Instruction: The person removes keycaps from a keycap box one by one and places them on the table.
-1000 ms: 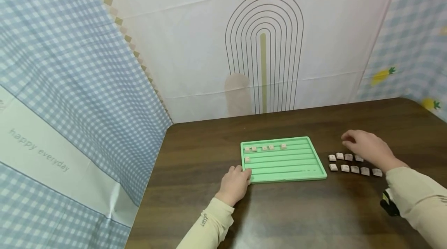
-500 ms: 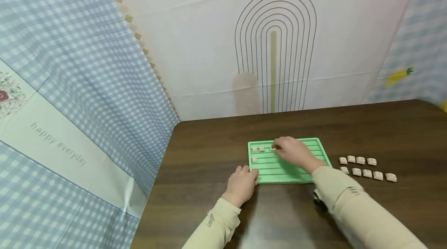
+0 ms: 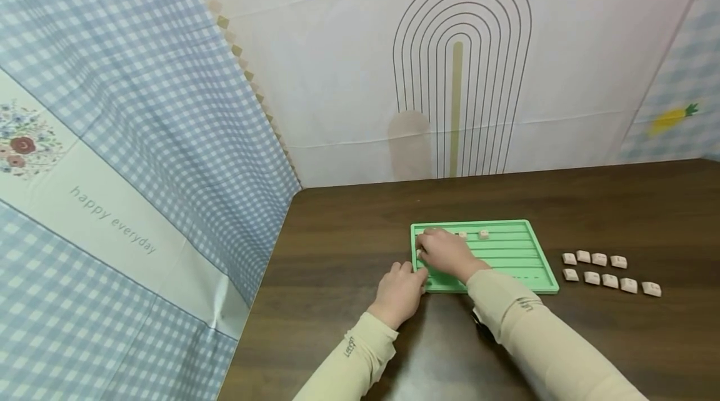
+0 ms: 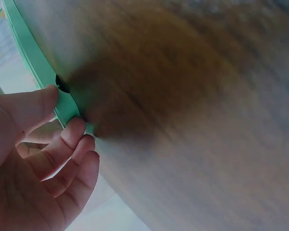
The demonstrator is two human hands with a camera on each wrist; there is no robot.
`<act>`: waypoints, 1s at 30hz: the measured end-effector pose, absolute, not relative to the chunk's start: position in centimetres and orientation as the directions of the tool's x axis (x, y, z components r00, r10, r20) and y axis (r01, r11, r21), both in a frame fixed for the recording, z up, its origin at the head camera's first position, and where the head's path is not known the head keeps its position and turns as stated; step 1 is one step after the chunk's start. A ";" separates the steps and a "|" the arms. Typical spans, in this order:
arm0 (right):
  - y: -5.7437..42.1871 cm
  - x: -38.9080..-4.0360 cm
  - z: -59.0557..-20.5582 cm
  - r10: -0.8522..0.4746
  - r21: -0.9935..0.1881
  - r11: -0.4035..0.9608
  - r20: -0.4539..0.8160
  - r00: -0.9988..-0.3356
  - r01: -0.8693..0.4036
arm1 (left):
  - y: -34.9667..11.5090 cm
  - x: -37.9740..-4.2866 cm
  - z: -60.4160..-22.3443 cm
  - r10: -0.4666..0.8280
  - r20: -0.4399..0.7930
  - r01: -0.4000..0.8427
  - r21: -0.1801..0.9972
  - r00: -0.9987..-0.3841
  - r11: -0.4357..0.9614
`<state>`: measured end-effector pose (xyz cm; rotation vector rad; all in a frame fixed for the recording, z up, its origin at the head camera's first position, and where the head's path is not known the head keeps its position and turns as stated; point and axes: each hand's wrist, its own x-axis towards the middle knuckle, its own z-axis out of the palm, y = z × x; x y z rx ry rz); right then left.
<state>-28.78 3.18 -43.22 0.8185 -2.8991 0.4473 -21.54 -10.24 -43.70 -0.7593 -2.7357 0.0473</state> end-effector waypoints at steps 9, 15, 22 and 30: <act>3.7 -28.4 -43.5 -0.459 -0.208 0.841 0.215 -0.862 -0.500 | -9.5 -21.7 -43.6 0.513 0.243 0.503 -0.108 -0.823 0.858; 4.7 -28.1 -43.4 -0.433 -0.267 0.835 0.220 -0.874 -0.481 | -9.2 -21.8 -44.0 0.520 0.231 0.515 -0.088 -0.822 0.853; 8.4 -28.1 -41.6 -0.406 -0.289 0.838 0.233 -0.884 -0.462 | -9.4 -21.7 -44.3 0.513 0.207 0.515 -0.045 -0.833 0.856; 17.3 -27.9 -38.1 -0.328 -0.247 0.893 0.216 -0.920 -0.376 | -10.0 -21.4 -44.2 0.511 0.215 0.517 -0.030 -0.832 0.855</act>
